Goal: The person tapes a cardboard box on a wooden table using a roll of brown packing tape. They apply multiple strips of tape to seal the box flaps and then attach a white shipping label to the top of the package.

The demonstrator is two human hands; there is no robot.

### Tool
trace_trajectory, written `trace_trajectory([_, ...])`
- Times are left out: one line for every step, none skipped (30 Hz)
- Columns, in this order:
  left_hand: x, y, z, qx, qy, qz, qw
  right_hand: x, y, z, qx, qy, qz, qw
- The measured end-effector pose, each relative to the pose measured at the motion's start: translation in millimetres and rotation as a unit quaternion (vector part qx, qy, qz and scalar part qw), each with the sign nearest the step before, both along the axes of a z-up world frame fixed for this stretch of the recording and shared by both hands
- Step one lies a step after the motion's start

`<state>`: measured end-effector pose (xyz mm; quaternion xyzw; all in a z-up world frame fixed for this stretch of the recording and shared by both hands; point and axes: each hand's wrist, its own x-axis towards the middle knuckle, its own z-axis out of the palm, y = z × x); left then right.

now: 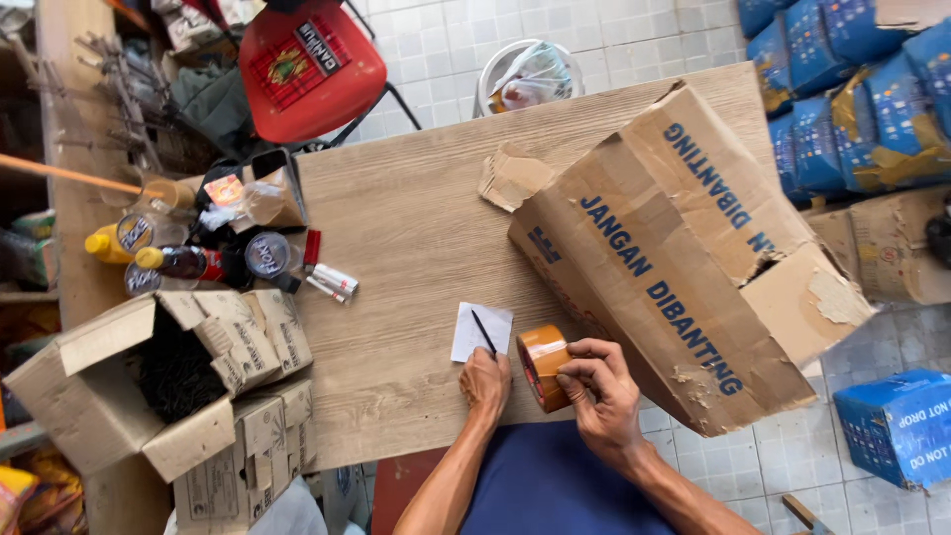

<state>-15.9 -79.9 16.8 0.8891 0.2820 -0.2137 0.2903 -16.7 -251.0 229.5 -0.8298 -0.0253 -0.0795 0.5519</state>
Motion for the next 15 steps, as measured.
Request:
trace_trajectory([-1,2,3,-0.003,-0.003,-0.009,1.0,-2,0,7,-0.003,-0.003,-0.009,1.0])
trace_trajectory([-2,3,6,-0.013,-0.032,0.002,0.999,-3,-1,14,0.001,-0.008,-0.005,1.0])
trace_trajectory([0,5,9,-0.024,-0.062,0.012,0.998,-3,-3,20,0.005,-0.013,-0.003,1.0])
trace_trajectory([3,1,41,-0.027,-0.066,0.001,0.997,-5,-7,30,0.002,-0.018,-0.014,1.0])
trace_trajectory([5,-2,72,-0.081,-0.197,0.036,0.977,-7,-10,39,0.02,-0.016,-0.013,1.0])
trace_trajectory([7,-5,104,-0.135,-0.322,0.072,0.934,-10,-14,48,0.037,-0.015,-0.013,0.999])
trace_trajectory([12,-11,145,-0.139,-0.323,0.064,0.934,-9,-20,58,0.037,-0.017,-0.021,0.999])
trace_trajectory([16,-18,187,-0.201,-0.441,-0.023,0.874,-8,-26,67,0.031,-0.011,-0.038,0.999])
trace_trajectory([19,-24,228,-0.255,-0.548,-0.108,0.789,-7,-33,77,0.026,-0.006,-0.052,0.998])
trace_trajectory([21,-35,245,-0.257,-0.549,-0.112,0.787,-6,-40,82,0.027,-0.009,-0.057,0.998])
trace_trajectory([25,-47,262,-0.205,-0.581,-0.218,0.757,-2,-49,88,0.051,-0.002,-0.068,0.996])
trace_trajectory([29,-58,280,-0.15,-0.603,-0.321,0.714,2,-57,94,0.074,0.005,-0.08,0.994])
trace_trajectory([33,-72,284,-0.145,-0.607,-0.321,0.712,8,-66,92,0.077,0.0,-0.076,0.994])
trace_trajectory([37,-86,289,-0.169,-0.594,-0.318,0.72,15,-75,90,0.096,0.001,-0.099,0.99])
trace_trajectory([42,-102,294,-0.192,-0.58,-0.314,0.726,22,-85,88,0.116,0.001,-0.12,0.986])
